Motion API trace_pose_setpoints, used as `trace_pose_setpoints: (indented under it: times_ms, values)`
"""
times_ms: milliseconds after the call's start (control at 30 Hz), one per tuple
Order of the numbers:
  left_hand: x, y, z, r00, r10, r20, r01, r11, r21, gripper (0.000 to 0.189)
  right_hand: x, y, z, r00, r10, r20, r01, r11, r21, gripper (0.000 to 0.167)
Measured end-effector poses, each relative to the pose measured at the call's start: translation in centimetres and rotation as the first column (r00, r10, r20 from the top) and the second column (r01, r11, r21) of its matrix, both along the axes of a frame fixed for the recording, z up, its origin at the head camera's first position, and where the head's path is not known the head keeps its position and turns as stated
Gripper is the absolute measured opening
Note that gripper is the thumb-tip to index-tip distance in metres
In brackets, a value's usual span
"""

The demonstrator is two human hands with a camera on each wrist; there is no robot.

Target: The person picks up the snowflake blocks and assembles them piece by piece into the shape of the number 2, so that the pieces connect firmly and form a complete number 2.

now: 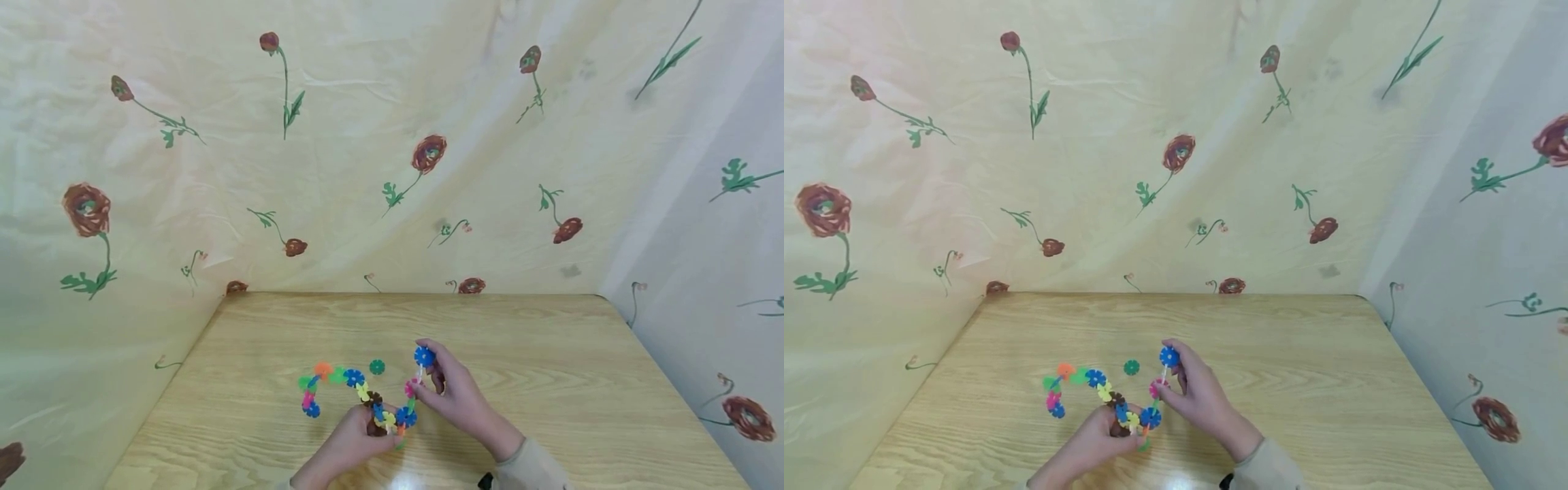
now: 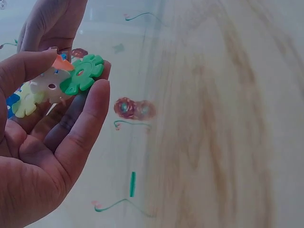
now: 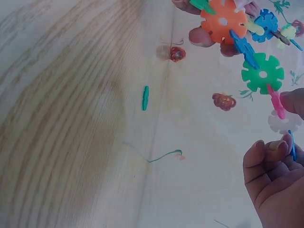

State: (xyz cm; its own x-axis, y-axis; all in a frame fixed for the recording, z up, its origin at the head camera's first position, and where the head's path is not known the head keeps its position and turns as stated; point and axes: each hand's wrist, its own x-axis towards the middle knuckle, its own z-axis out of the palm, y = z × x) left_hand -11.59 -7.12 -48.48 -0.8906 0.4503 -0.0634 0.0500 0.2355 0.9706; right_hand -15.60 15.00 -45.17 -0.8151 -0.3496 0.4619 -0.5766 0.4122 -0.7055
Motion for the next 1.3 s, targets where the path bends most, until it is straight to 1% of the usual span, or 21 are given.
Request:
trace_pose_setpoints:
  times_ms: [133, 233, 333, 400, 467, 533, 700, 767, 967, 1100, 1300]
  values:
    - [0.0, 0.0, 0.1, 1.0, -0.008, 0.006, 0.008, 1.0, -0.013, 0.016, 0.0, 0.1, 0.2, 1.0, 0.006, 0.014, -0.006, 0.999, 0.032, 0.067]
    - [0.1, -0.1, 0.1, 1.0, -0.019, 0.008, 0.02, 1.0, -0.022, 0.015, 0.0, 0.2, 0.1, 1.0, 0.028, 0.007, -0.028, 0.999, 0.031, 0.065]
    - [0.1, -0.1, -0.1, 0.999, -0.03, 0.015, 0.03, 0.999, -0.014, 0.014, 0.1, 0.4, 0.0, 0.997, 0.07, -0.031, -0.071, 0.997, -0.013, 0.051]
    - [0.1, -0.2, -0.2, 0.999, -0.027, 0.029, 0.028, 1.0, -0.006, 0.014, 0.0, 0.4, 0.0, 0.995, 0.075, -0.067, -0.078, 0.996, -0.044, 0.04]
    - [0.1, -0.2, -0.3, 0.999, -0.025, 0.038, 0.025, 1.0, -0.001, 0.015, -0.1, 0.5, 0.2, 0.994, 0.062, -0.085, -0.068, 0.995, -0.075, 0.035]
    - [0.0, -0.2, -0.4, 0.999, -0.022, 0.044, 0.022, 1.0, 0.006, 0.016, -0.2, 0.4, 0.3, 0.995, 0.018, -0.095, -0.028, 0.994, -0.105, 0.032]
    - [0.0, -0.2, -0.5, 0.999, -0.013, 0.038, 0.013, 1.0, 0.001, 0.018, 0.8, 0.0, 2.4, 0.995, -0.043, -0.095, 0.028, 0.987, -0.156, 0.026]
    - [0.0, -0.2, -0.5, 0.999, -0.009, 0.033, 0.009, 1.0, -0.002, 0.018, 1.3, -0.1, 3.3, 0.995, -0.048, -0.09, 0.034, 0.988, -0.153, 0.025]
    - [0.0, -0.2, -0.3, 0.999, -0.01, 0.035, 0.01, 1.0, 0.003, 0.02, 1.4, 0.0, 3.7, 0.997, -0.036, -0.07, 0.026, 0.991, -0.134, 0.026]
    - [0.0, -0.2, -0.3, 0.999, -0.012, 0.037, 0.012, 1.0, 0.002, 0.022, 1.3, 0.1, 3.4, 0.998, -0.022, -0.062, 0.014, 0.992, -0.126, 0.026]
    - [0.1, -0.2, -0.2, 0.999, -0.016, 0.035, 0.015, 1.0, 0.011, 0.024, 0.0, 0.7, 1.2, 0.999, -0.007, -0.046, 0.001, 0.992, -0.122, 0.028]
